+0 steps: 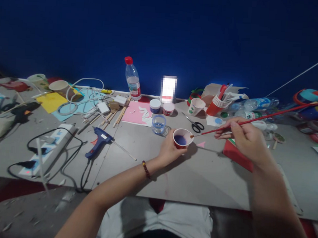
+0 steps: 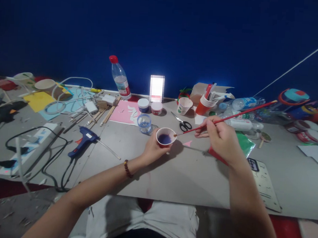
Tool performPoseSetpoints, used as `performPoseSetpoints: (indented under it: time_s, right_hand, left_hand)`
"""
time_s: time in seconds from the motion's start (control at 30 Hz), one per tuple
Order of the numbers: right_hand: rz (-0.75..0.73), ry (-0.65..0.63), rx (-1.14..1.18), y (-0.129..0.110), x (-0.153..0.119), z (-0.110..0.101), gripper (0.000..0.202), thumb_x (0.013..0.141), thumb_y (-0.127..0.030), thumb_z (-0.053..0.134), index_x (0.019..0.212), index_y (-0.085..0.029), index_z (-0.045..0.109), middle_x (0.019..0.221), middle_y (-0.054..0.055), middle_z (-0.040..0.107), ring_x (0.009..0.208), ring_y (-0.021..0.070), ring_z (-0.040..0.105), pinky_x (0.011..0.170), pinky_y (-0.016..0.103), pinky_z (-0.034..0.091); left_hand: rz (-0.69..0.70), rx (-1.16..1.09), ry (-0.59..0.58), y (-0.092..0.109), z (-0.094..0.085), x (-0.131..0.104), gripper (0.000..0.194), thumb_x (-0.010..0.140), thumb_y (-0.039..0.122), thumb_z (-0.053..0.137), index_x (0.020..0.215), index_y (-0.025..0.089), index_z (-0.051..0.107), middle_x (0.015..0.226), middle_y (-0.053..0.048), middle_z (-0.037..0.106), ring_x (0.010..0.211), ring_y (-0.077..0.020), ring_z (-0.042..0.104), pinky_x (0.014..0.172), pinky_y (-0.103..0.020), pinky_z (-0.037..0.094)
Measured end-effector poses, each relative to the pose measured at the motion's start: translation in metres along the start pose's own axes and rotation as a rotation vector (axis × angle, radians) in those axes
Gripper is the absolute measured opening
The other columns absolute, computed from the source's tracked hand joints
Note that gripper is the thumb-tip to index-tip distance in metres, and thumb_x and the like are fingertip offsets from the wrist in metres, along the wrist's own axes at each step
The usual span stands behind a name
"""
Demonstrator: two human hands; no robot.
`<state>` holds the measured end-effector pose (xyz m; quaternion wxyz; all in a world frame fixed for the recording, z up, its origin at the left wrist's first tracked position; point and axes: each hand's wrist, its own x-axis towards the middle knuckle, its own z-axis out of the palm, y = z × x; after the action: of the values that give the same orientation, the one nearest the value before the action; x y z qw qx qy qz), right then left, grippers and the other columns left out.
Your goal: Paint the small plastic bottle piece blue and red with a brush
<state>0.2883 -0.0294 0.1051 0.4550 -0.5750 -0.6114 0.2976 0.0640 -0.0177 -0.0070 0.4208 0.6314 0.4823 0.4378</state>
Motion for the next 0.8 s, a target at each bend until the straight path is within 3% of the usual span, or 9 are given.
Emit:
performPoseSetpoints:
  time_s: [0.47, 0.8]
  right_hand:
    - [0.006, 0.034, 0.001, -0.007, -0.001, 0.001, 0.050, 0.085, -0.069, 0.059, 0.081, -0.019, 0.062, 0.078, 0.003, 0.065, 0.069, 0.0173, 0.074, 0.064, 0.027, 0.066]
    - [0.006, 0.054, -0.028, 0.006, -0.004, -0.005, 0.045, 0.088, -0.065, 0.058, 0.083, -0.020, 0.061, 0.078, 0.001, 0.065, 0.058, 0.0141, 0.069, 0.062, 0.031, 0.066]
  left_hand:
    - [-0.010, 0.002, -0.016, 0.001, -0.001, 0.000, 0.057, 0.067, 0.023, 0.079, 0.116, 0.025, 0.049, 0.114, -0.003, 0.063, 0.105, -0.0236, 0.063, 0.086, -0.036, 0.050]
    - [-0.014, 0.011, 0.000, 0.001, -0.001, 0.000, 0.060, 0.065, 0.022, 0.080, 0.117, 0.025, 0.049, 0.114, -0.003, 0.063, 0.105, -0.0234, 0.063, 0.086, -0.036, 0.051]
